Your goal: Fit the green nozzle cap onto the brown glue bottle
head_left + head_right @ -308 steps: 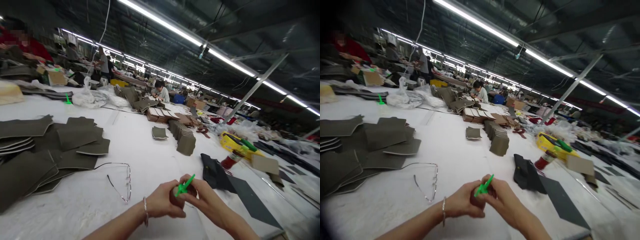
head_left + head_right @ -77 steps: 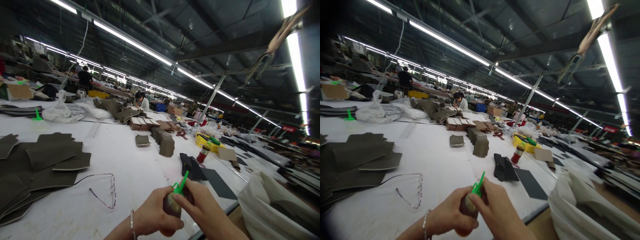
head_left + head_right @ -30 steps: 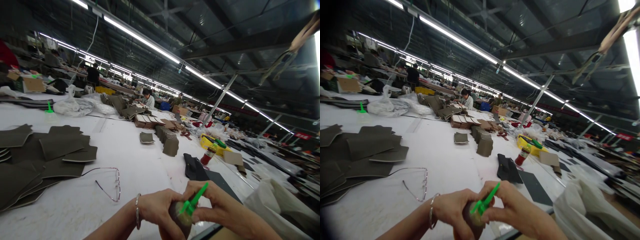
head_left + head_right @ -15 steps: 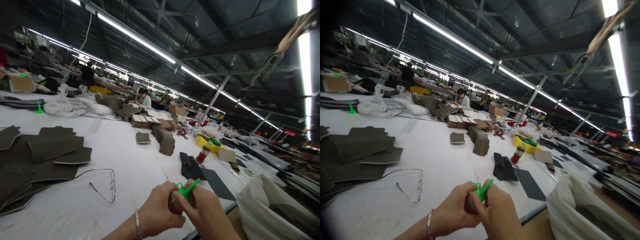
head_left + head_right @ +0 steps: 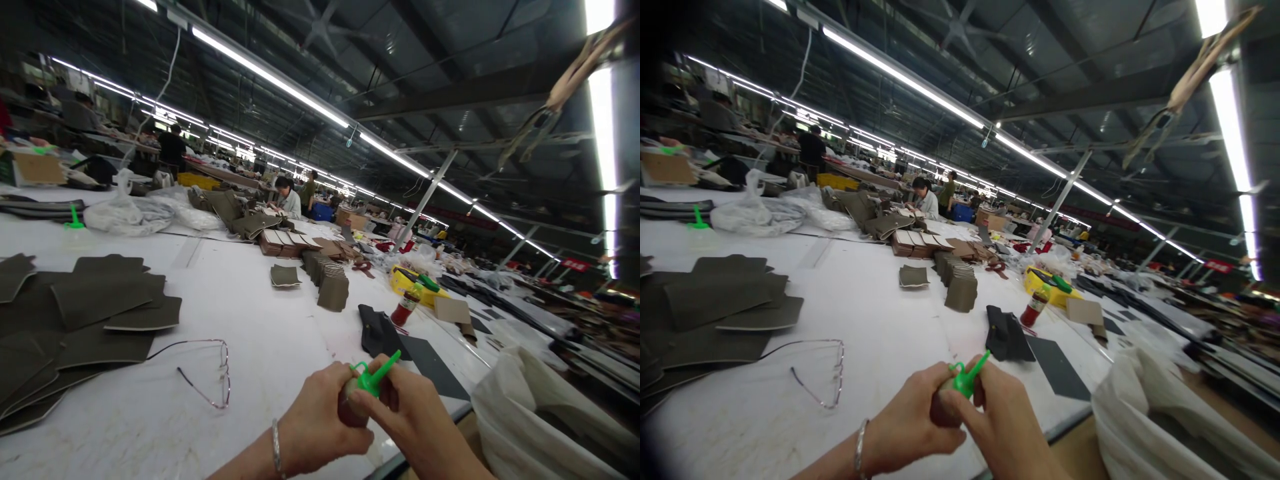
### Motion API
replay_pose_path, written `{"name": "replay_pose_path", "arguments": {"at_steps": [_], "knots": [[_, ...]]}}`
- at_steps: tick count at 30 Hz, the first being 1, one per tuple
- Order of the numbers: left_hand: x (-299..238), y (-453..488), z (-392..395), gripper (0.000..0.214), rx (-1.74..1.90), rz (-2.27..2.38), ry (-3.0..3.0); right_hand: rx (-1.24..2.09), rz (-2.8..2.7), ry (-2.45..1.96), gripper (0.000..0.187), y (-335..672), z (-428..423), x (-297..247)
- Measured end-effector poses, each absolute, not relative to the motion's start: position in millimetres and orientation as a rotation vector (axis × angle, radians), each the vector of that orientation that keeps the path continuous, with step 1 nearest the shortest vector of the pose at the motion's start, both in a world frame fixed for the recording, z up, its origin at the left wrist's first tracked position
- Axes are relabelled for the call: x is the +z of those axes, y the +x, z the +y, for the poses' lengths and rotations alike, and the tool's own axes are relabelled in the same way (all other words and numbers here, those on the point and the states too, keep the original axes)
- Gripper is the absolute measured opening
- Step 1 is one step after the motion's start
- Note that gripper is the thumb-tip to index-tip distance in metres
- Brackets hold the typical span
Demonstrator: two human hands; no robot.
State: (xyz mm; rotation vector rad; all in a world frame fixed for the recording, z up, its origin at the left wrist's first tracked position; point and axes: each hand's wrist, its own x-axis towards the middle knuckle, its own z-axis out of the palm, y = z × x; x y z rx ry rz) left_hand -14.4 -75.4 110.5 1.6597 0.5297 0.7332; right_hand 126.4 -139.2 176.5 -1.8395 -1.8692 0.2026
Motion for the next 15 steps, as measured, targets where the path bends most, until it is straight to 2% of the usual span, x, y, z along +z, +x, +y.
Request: {"name": "replay_pose_path", "arguments": {"at_steps": [4,11,15], "knots": [[113,-16,-78,0.034,0.724,0.487,1.647,0.377,-1.909,-1.741,0.031,128,-141,181],[118,-24,-72,0.04,0.52,0.212,1.433,1.036,-1.647,-1.379,0.028,149,-137,190],[119,-26,-67,0.043,0.531,0.282,1.427,1.036,-1.495,-1.303,0.039,155,-130,183]]}}
